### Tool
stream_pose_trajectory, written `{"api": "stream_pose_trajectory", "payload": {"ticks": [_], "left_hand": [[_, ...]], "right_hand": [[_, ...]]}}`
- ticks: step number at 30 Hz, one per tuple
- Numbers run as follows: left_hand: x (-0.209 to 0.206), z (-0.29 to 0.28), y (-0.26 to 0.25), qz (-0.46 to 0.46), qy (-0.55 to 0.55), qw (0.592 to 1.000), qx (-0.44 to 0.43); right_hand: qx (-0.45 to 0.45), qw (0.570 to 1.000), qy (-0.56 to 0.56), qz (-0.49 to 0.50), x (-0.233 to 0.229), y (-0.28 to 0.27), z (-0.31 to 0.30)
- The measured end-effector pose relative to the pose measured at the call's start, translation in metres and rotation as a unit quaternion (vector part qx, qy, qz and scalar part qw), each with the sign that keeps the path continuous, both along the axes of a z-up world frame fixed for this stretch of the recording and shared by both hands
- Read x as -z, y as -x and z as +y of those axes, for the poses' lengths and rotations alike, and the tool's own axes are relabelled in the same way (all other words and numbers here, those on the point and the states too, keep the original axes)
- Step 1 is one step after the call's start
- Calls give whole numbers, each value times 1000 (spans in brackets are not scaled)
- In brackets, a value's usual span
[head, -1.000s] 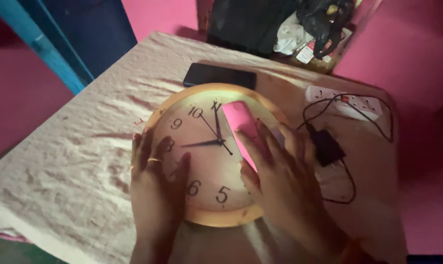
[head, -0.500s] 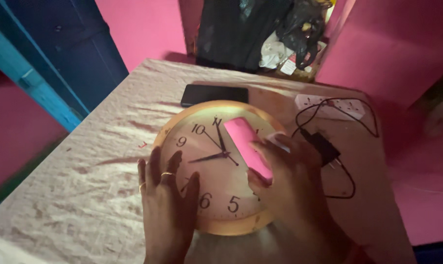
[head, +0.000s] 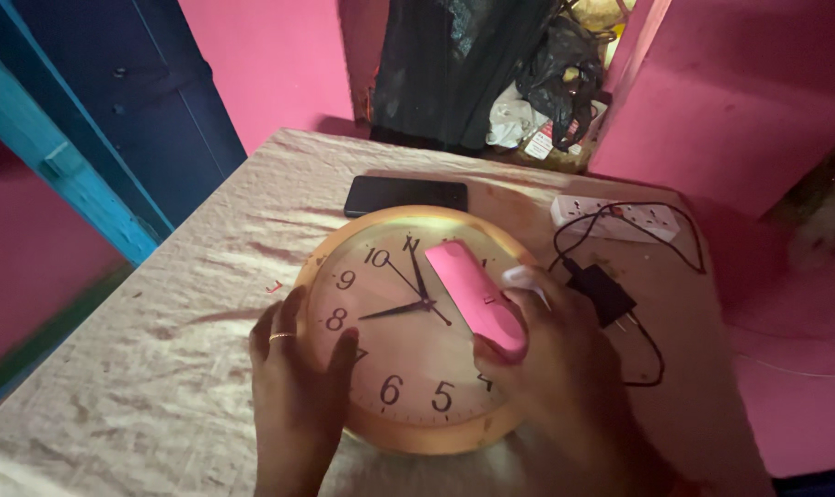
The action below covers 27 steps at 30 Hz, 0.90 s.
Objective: The person picks up a pink flashlight on a table, slides open its battery compartment, and inserts batteries into it. They then turn a wall clock face-down on the table and work at the clock's back panel, appearing to open its battery compartment.
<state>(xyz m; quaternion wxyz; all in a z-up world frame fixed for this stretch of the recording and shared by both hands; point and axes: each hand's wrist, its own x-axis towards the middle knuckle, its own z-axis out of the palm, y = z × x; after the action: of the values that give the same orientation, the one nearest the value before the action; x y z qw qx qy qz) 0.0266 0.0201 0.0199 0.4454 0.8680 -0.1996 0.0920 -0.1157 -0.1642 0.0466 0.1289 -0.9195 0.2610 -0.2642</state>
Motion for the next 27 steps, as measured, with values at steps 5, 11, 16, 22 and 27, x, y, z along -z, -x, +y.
{"api": "stream_pose_trajectory", "payload": {"ticks": [5,11,16,22,27], "left_hand": [[-4,6,3,120,10,993,-20],[-9,8,6,85,21,996,0],[-9,11,10,145,7,989,-29],[-8,22,7,218,54,974,-12],[-5,32,0,292,127,948,1]], "right_hand": [[-27,996,38,-77,3,6,-9],[-38,995,34,-82,3,14,-11],[-26,995,36,-89,2,18,-6],[-41,991,34,-125,7,20,-11],[-35,991,-5,-129,10,24,-19]]}}
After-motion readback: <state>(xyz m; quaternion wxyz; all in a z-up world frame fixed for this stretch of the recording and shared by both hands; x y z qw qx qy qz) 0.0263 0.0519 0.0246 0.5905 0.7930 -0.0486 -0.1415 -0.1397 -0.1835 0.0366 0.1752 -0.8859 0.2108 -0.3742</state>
